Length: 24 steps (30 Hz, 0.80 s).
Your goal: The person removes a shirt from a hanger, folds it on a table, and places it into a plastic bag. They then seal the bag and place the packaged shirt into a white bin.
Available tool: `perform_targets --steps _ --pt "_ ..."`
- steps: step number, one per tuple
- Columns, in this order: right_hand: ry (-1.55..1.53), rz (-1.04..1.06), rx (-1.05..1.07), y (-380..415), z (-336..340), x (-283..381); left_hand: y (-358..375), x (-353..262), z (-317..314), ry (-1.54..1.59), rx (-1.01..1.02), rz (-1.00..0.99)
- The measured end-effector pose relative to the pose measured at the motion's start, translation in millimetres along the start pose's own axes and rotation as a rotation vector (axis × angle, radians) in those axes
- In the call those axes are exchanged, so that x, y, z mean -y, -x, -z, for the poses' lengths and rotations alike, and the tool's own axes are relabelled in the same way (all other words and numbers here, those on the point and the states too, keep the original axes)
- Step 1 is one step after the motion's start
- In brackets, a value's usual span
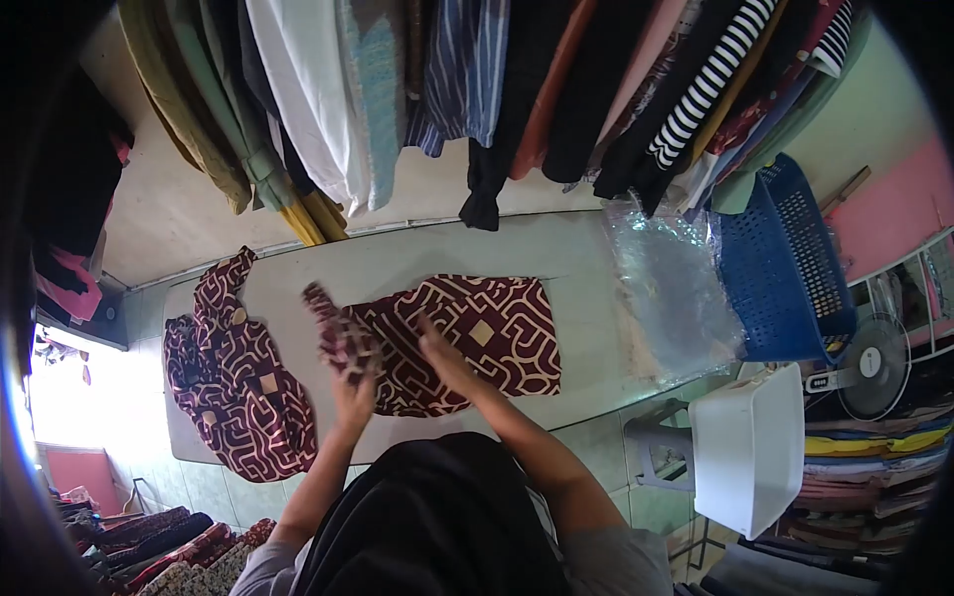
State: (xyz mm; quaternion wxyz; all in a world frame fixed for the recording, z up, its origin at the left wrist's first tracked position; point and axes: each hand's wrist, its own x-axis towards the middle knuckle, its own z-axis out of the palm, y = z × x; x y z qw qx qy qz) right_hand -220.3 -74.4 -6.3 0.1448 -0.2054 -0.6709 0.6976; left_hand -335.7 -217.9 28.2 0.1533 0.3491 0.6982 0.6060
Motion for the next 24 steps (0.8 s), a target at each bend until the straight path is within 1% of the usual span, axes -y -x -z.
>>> perform_targets --steps 1,2,3,4,5,6,7,8,9,10,11,12,13,14,15,16,17,18,19,20,21,22,23,24 --pt "-0.113 -0.004 -0.007 6.7 16.2 18.2 -8.3 -8.9 -21.4 -0.026 0.038 -0.101" --pt "-0.225 -0.052 -0.015 14.7 33.8 28.3 -19.9 -33.8 -35.6 -0.277 0.202 -0.357" --pt "-0.418 -0.053 -0.034 22.9 51.4 28.0 -21.7 -34.7 -52.4 -0.407 0.454 -0.443" --pt "-0.543 -0.110 -0.040 33.4 75.6 28.1 -18.0 -42.8 -70.9 -0.440 0.600 -0.416" --pt "-0.634 -0.110 -0.130 46.4 97.0 27.9 -12.1 -57.9 -83.0 -0.402 0.720 -0.314" --pt "-0.837 -0.157 -0.178 55.4 112.6 25.9 -4.4 -69.5 -88.7 -0.361 0.835 -0.211" --pt "-0.804 -0.206 -0.235 66.2 127.0 18.5 3.9 -58.4 -93.1 -0.360 0.833 -0.210" --pt "-0.770 -0.253 -0.293 73.7 137.2 7.2 13.0 -35.3 -97.5 -0.480 0.873 -0.136" --pt "-0.712 -0.254 -0.336 75.2 141.9 -8.0 20.6 -14.4 -99.3 -0.602 0.915 -0.062" --pt "-0.658 -0.255 -0.381 76.2 144.4 -19.5 27.8 2.1 -96.8 -0.606 0.922 -0.063" --pt "-0.611 -0.274 -0.469 73.8 138.9 -9.9 33.5 13.7 -91.5 -0.779 0.815 -0.254" --pt "-0.489 -0.304 -0.586 68.9 136.2 -17.0 38.4 25.9 -86.0 -0.941 0.697 -0.444" --pt "-0.384 -0.210 -0.644 65.4 129.6 -17.6 35.4 24.1 -81.5 -0.930 0.742 -0.404" --pt "-0.277 -0.113 -0.698 61.3 124.6 -16.8 34.0 21.0 -79.6 -0.931 0.751 -0.404" --pt "-0.347 -0.048 -0.734 60.1 124.5 -13.3 31.8 17.2 -77.5 -0.926 0.732 -0.410" --pt "-0.353 -0.050 -0.737 61.8 126.5 -12.0 29.0 11.5 -75.4 -0.922 0.712 -0.415" --pt "-0.276 -0.034 -0.789 65.6 130.6 -11.3 25.1 2.6 -73.1 -0.837 0.731 -0.405" --pt "-0.196 -0.020 -0.839 71.3 135.8 -12.0 25.4 5.7 -74.0 -0.839 0.734 -0.400" --pt "-0.187 -0.101 -0.823 78.8 144.0 -23.0 27.2 11.7 -74.3 -0.817 0.802 -0.373" --pt "-0.187 -0.106 -0.820 85.6 143.4 -33.2 28.0 16.5 -75.3 -0.793 0.868 -0.347" --pt "0.265 -0.030 -0.969 92.5 142.9 -42.5 27.6 20.9 -76.6 -0.827 0.842 -0.490" --pt "0.727 0.054 -1.087 96.7 143.2 -47.2 20.7 21.8 -76.0 -0.827 0.836 -0.487" --pt "0.793 0.079 -1.009 102.5 135.9 -32.9 10.9 22.4 -73.1 -0.692 0.869 -0.326" --pt "0.793 0.077 -1.003 104.2 126.0 -25.8 5.4 24.8 -66.8 -0.555 0.897 -0.164"
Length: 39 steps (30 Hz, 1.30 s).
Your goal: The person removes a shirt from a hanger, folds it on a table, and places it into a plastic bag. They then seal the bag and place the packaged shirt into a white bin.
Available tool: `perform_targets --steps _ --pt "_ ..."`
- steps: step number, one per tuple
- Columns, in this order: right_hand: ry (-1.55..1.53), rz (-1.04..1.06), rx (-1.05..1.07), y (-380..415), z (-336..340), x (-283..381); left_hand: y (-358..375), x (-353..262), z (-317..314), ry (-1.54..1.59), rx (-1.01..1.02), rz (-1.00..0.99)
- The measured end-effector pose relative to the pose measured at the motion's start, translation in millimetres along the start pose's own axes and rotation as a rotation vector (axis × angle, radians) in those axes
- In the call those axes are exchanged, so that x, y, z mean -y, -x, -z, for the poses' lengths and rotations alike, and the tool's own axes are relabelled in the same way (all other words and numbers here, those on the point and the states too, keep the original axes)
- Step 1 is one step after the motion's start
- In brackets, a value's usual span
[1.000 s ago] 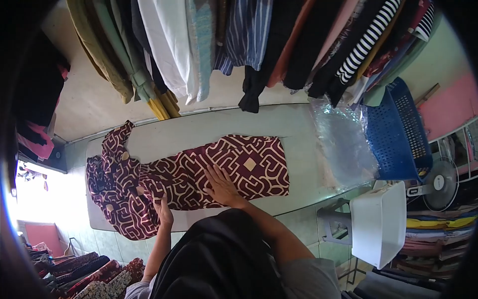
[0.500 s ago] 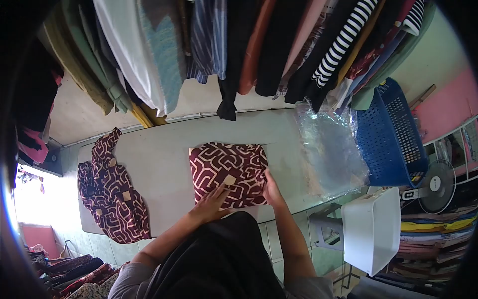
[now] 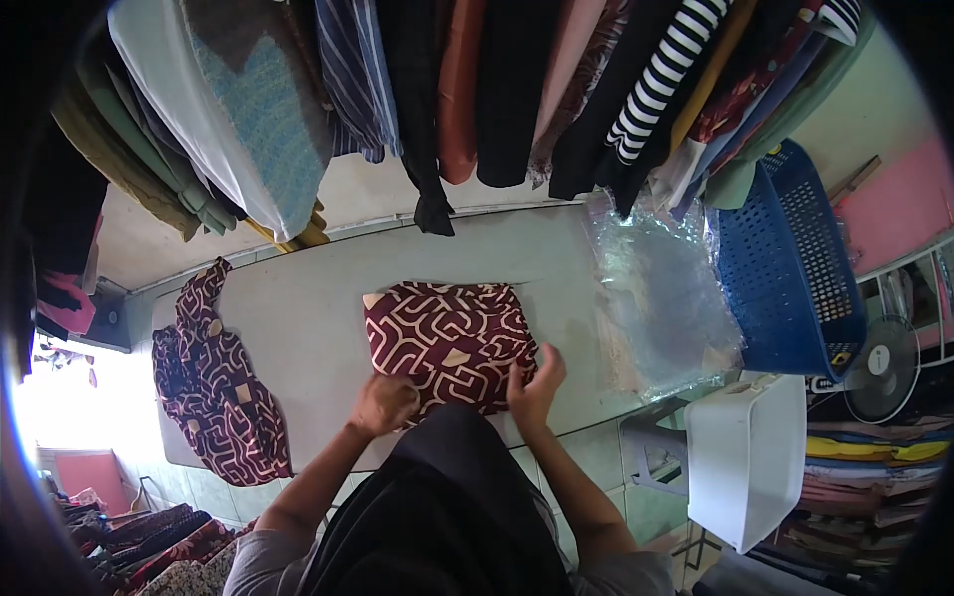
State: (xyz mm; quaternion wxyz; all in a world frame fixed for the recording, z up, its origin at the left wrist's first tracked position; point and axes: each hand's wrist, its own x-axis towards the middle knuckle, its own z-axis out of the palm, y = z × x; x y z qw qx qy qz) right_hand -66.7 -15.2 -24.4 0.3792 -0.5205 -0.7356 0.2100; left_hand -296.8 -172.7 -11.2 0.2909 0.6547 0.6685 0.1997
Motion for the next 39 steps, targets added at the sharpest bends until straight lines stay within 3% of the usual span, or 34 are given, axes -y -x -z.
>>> perform_targets --steps 1,2,3,5,6,9,11,12,14,15,17,19,20,22,23,26,34,36,39 --pt "-0.033 0.068 0.147 7.4 -0.4 10.1 -3.8 32.4 -19.1 -0.263 -0.392 -0.298" --pt "-0.066 0.136 0.292 15.2 -2.4 15.3 -12.8 24.5 -5.5 -0.199 -0.402 -0.108" --pt "-0.066 0.135 0.295 23.4 -6.6 14.8 -27.1 19.6 11.0 -0.135 -0.411 0.081" --pt "0.307 0.404 0.532 33.8 -15.5 8.7 -44.3 28.3 23.3 -0.291 -0.391 0.110" --pt "0.309 0.406 0.535 28.8 -16.5 2.6 -48.1 30.1 25.0 -0.449 -0.369 0.136" --pt "0.370 0.555 0.720 -23.3 -16.6 -19.3 -53.7 27.7 5.4 -0.357 -0.322 0.300" --pt "0.415 0.655 0.700 -70.8 -15.2 -28.5 -53.4 6.1 -9.4 -0.341 -0.338 0.327" --pt "0.422 0.581 0.703 -91.5 -15.0 -30.5 -53.3 -7.3 -14.1 -0.330 -0.356 0.354" --pt "0.629 0.566 0.511 -114.2 -13.8 -28.2 -53.0 -22.9 -16.5 -0.219 -0.279 0.307" --pt "0.630 0.565 0.509 -112.0 -15.1 -23.8 -53.3 -28.9 -15.9 -0.115 -0.354 0.321" --pt "0.328 0.283 0.333 -95.4 -19.7 9.6 -58.3 -45.1 -10.8 -0.007 -0.429 0.336" --pt "0.323 0.316 0.381 -59.3 -23.1 38.5 -66.9 -57.5 -7.0 -0.079 -0.778 0.324" --pt "0.257 0.297 0.409 -37.3 -26.4 47.6 -67.6 -46.3 -19.9 -0.076 -0.779 0.326" --pt "0.451 0.402 0.543 -7.1 -30.4 41.3 -71.0 -13.7 -54.5 0.257 -0.601 0.157" --pt "0.480 0.415 0.540 -3.7 -33.0 31.5 -72.6 -15.7 -53.4 0.184 -0.576 0.121" --pt "0.527 0.453 0.541 -13.0 -30.1 12.1 -78.5 -22.5 -54.0 0.323 -0.496 0.179" --pt "0.598 0.522 0.643 -68.2 -13.1 -38.1 -42.5 -28.9 -41.7 0.360 -0.555 0.155" --pt "0.619 0.565 0.678 -75.5 -8.1 -46.6 -11.9 -23.8 -32.2 0.200 -0.617 0.174" --pt "0.597 0.579 0.676 -75.4 -7.8 -46.9 44.5 4.6 -28.0 -0.047 -0.849 0.400"
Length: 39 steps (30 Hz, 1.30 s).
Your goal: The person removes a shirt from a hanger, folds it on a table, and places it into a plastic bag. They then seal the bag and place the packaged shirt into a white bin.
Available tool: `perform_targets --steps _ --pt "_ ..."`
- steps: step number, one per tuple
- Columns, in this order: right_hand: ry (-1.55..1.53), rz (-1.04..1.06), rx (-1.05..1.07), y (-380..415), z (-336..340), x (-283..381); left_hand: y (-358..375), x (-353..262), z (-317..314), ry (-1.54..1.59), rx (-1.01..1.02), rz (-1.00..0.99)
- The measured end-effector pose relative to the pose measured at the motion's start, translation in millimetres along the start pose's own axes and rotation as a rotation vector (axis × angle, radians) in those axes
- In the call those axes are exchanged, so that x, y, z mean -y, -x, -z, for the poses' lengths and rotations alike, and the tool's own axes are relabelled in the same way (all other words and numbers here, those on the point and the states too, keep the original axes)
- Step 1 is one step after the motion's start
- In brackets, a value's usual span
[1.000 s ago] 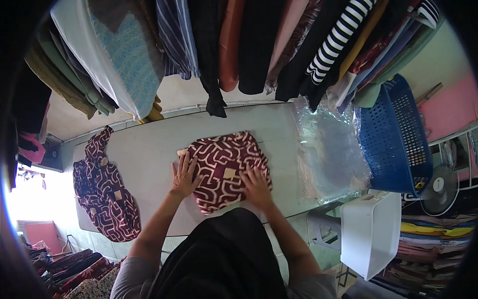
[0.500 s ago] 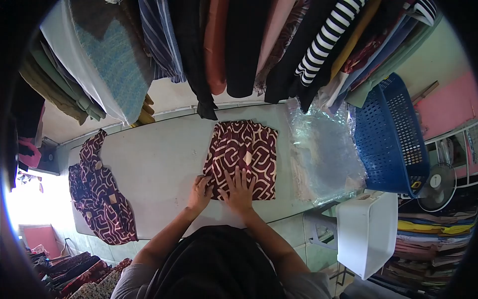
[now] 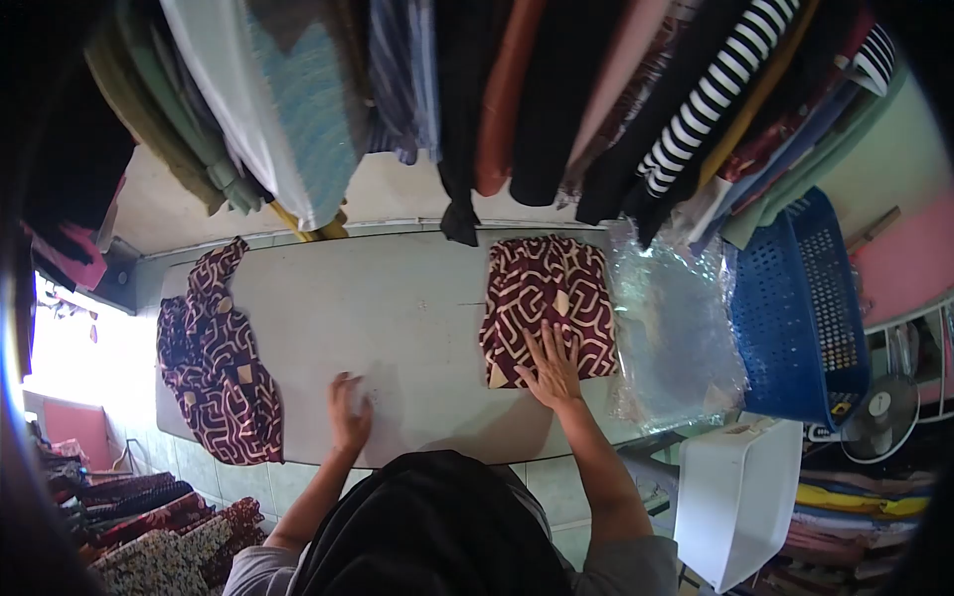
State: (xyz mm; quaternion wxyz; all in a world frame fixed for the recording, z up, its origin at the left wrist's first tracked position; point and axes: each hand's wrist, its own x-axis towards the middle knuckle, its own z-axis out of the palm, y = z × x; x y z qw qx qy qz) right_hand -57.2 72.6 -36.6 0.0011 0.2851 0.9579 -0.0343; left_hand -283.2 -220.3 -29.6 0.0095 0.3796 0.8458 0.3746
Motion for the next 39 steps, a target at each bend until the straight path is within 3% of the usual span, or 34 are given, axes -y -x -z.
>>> perform_targets --steps 3,5,7,9,10,11,13,15,17,19,21,22,23,24,26,27,31,33,37,39 --pt "-0.174 0.024 -0.186 4.3 13.3 27.0 11.3 50.8 48.7 -0.330 -0.359 0.109" --pt "-0.162 0.083 -0.180 11.5 10.8 47.5 20.0 83.1 78.0 -0.347 -0.510 0.238" --pt "-0.156 0.142 -0.013 16.0 0.7 67.3 26.5 101.8 102.5 -0.502 -0.562 0.348" --pt "-0.178 0.115 0.004 13.9 0.6 78.6 24.5 100.5 126.2 -0.601 -0.425 0.403" --pt "-0.167 0.028 -0.005 12.2 1.5 85.3 26.1 113.3 135.2 -0.577 -0.324 0.316" --pt "-0.158 -0.064 -0.012 11.6 2.6 94.1 32.9 130.8 135.5 -0.506 -0.123 0.544" --pt "-0.202 -0.080 -0.058 10.1 3.7 120.0 31.8 168.3 136.7 -0.295 -0.058 0.591" --pt "-0.325 -0.018 -0.241 2.9 5.1 153.6 26.1 168.5 134.4 -0.249 -0.122 0.382" --pt "-0.306 0.051 -0.290 -13.2 8.4 201.2 18.0 167.6 130.0 -0.092 0.079 0.329" --pt "-0.825 0.144 -0.164 -30.1 4.0 253.9 16.1 153.2 120.4 -0.026 0.239 0.114" --pt "-1.184 -0.028 0.075 -40.5 0.3 308.3 8.2 120.2 117.9 0.079 0.586 0.105" --pt "-1.109 -0.005 0.012 -44.9 -10.3 329.9 12.9 110.9 109.0 0.180 0.614 -0.017" --pt "-0.893 0.136 -0.183 -48.9 -15.1 348.4 16.8 104.6 105.8 0.283 0.640 -0.140" --pt "-0.810 0.126 -0.163 -47.3 -17.6 358.0 18.1 105.4 109.0 0.288 0.642 -0.144" --pt "-0.725 0.049 -0.037 -44.8 -24.7 366.3 14.9 100.3 130.5 0.304 0.680 -0.332" --pt "-0.723 -0.018 0.068 -41.3 -33.0 361.9 11.6 107.7 142.1 0.319 0.641 -0.263" --pt "-0.789 -0.101 -0.181 -3.7 -27.9 337.5 -1.6 155.1 197.2 -0.082 -0.016 -0.115" --pt "-0.755 -0.164 -0.200 22.4 -22.3 328.3 -4.9 187.0 199.9 -0.362 -0.147 0.009" --pt "-0.690 -0.278 -0.224 66.4 -23.4 334.3 -15.6 211.8 210.9 -0.240 0.215 0.059" --pt "-0.643 -0.313 -0.203 72.0 -14.1 343.8 -20.8 215.9 208.0 -0.266 0.223 0.018"
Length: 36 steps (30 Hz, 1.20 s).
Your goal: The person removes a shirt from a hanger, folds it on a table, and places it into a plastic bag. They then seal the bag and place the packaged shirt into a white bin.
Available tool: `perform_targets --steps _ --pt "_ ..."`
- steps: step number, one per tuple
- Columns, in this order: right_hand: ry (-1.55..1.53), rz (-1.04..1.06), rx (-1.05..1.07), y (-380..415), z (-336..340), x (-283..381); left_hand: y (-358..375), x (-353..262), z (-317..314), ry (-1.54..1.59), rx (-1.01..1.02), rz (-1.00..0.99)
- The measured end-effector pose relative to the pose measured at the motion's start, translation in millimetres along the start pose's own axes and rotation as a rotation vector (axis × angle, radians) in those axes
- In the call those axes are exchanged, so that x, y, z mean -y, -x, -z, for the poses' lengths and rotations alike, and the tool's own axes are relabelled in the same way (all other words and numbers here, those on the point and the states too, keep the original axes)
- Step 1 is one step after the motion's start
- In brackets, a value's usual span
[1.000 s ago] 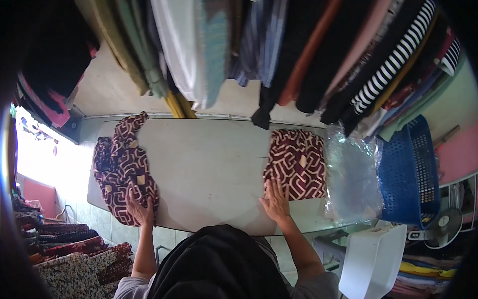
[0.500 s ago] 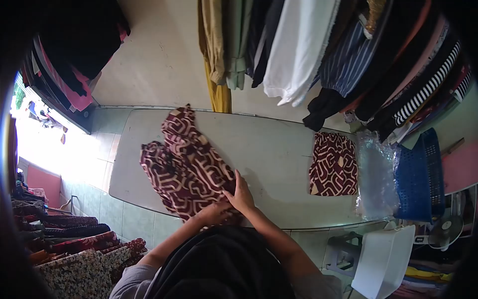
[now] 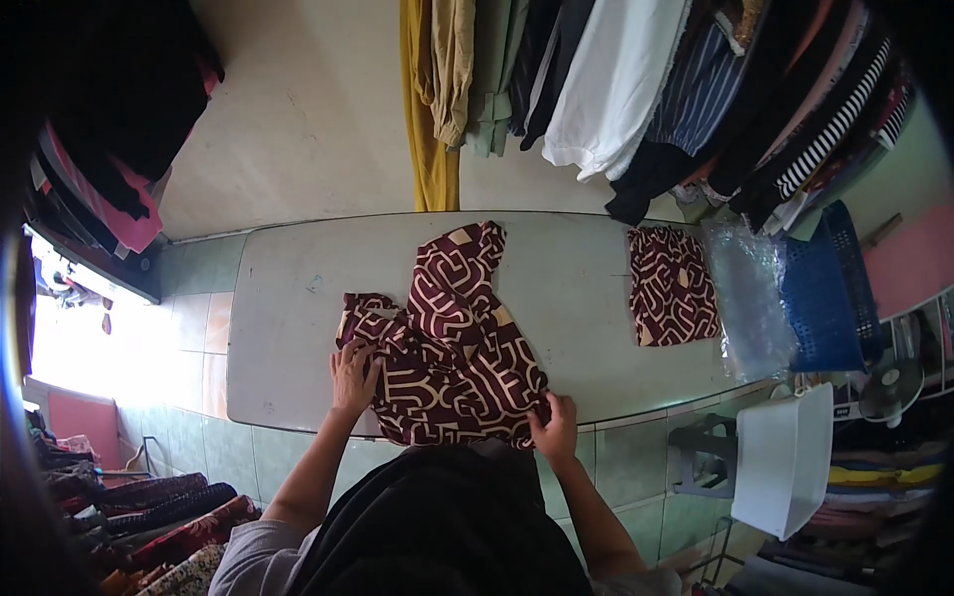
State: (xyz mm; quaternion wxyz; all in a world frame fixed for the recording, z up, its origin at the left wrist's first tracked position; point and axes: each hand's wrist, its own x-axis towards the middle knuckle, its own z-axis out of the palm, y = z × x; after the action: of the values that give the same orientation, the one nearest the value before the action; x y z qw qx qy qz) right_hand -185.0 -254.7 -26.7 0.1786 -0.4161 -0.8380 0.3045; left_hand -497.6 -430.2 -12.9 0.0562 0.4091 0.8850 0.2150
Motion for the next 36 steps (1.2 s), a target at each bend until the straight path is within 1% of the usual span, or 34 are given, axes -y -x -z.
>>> perform_targets --steps 2,3,4,6,8,9,10,11,12,13,14,15,16,18,19,20,21,22,23,24,26,27,28,30,31,32,33,34,36 --pt "0.073 0.202 -0.196 -12.5 5.7 41.4 -10.5 8.7 -6.9 0.141 -0.011 0.039" --pt "0.052 0.249 -0.168 -22.1 4.8 52.5 -16.3 6.5 -7.5 0.187 -0.096 0.038" --pt "0.013 0.290 -0.156 -33.5 -2.0 59.2 -24.2 6.1 -6.9 0.189 -0.093 0.032" --pt "-0.028 0.398 -0.112 -61.3 -18.9 74.6 -42.8 5.1 -4.9 0.186 -0.317 -0.076" --pt "-0.001 0.516 -0.018 -91.4 -32.9 94.1 -54.8 9.1 -1.6 0.166 -0.282 -0.112" --pt "0.115 0.608 -0.018 -106.4 -47.1 98.5 -58.6 15.4 -2.6 0.069 -0.108 -0.159" --pt "0.116 0.608 -0.020 -116.0 -56.6 100.6 -61.5 18.5 -3.2 -0.029 0.067 -0.203" --pt "0.259 0.719 0.019 -123.4 -64.9 100.7 -61.7 13.0 4.4 -0.068 0.125 -0.159" --pt "0.404 0.830 0.060 -129.4 -70.0 98.5 -61.0 16.3 5.0 -0.068 0.123 -0.157" --pt "0.354 0.799 0.215 -134.9 -73.3 88.3 -59.4 24.2 7.4 -0.081 0.117 -0.220" --pt "0.349 0.799 0.215 -136.5 -67.9 86.3 -56.4 32.2 10.2 -0.097 0.114 -0.285" --pt "0.245 0.701 0.162 -136.8 -61.0 83.1 -51.5 41.2 0.5 -0.008 -0.080 -0.260" --pt "0.141 0.601 0.112 -136.2 -51.8 80.6 -44.2 44.4 1.4 -0.012 -0.078 -0.258" --pt "0.069 0.592 -0.157 -122.5 -25.6 72.4 -31.5 46.0 7.5 0.172 -0.150 -0.164" --pt "0.072 0.583 -0.148 -111.9 -13.7 64.2 -25.5 31.8 16.6 0.102 -0.265 -0.214" --pt "0.076 0.573 -0.139 -100.2 -3.8 58.7 -20.4 23.2 21.4 0.104 -0.264 -0.211" --pt "0.078 0.571 -0.137 -89.4 2.2 56.5 -15.9 16.2 24.7 0.113 -0.361 -0.290" --pt "0.056 0.617 -0.113 -79.2 8.5 56.2 -13.3 7.7 29.0 0.122 -0.458 -0.369" --pt "0.035 0.663 -0.090 -70.8 11.8 55.0 -13.9 -4.1 36.8 0.142 -0.473 -0.389" --pt "0.038 0.660 -0.091 -63.6 12.6 52.9 -17.7 -5.7 37.4 0.146 -0.471 -0.391" --pt "-0.335 0.302 -0.140 -52.4 14.2 50.6 -24.4 -5.4 38.7 0.394 -0.197 -0.349" --pt "-0.405 0.088 -0.117 -47.6 22.2 47.4 -26.3 0.5 35.9 0.497 -0.019 -0.238" --pt "-0.405 0.082 -0.126 -48.7 31.7 47.7 -28.8 -4.6 38.7 0.497 -0.013 -0.247" --pt "-0.501 0.137 -0.288 -57.0 53.3 52.0 -36.2 -24.2 48.3 0.763 0.442 0.057" --pt "-0.495 0.124 -0.304 -59.3 65.5 55.0 -39.7 -32.0 48.3 0.728 0.459 -0.070" --pt "-0.501 0.109 -0.319 -62.3 78.7 58.8 -44.1 -40.6 48.5 0.729 0.475 -0.085" --pt "-0.507 0.097 -0.334 -65.3 90.7 63.2 -48.9 -49.3 49.0 0.733 0.518 -0.141" --pt "-0.439 0.137 -0.350 -68.6 101.5 66.9 -53.7 -58.3 49.6 0.738 0.559 -0.197" --pt "-0.283 0.183 -0.341 -69.1 119.4 64.5 -63.3 -72.3 47.9 0.696 0.558 -0.214"
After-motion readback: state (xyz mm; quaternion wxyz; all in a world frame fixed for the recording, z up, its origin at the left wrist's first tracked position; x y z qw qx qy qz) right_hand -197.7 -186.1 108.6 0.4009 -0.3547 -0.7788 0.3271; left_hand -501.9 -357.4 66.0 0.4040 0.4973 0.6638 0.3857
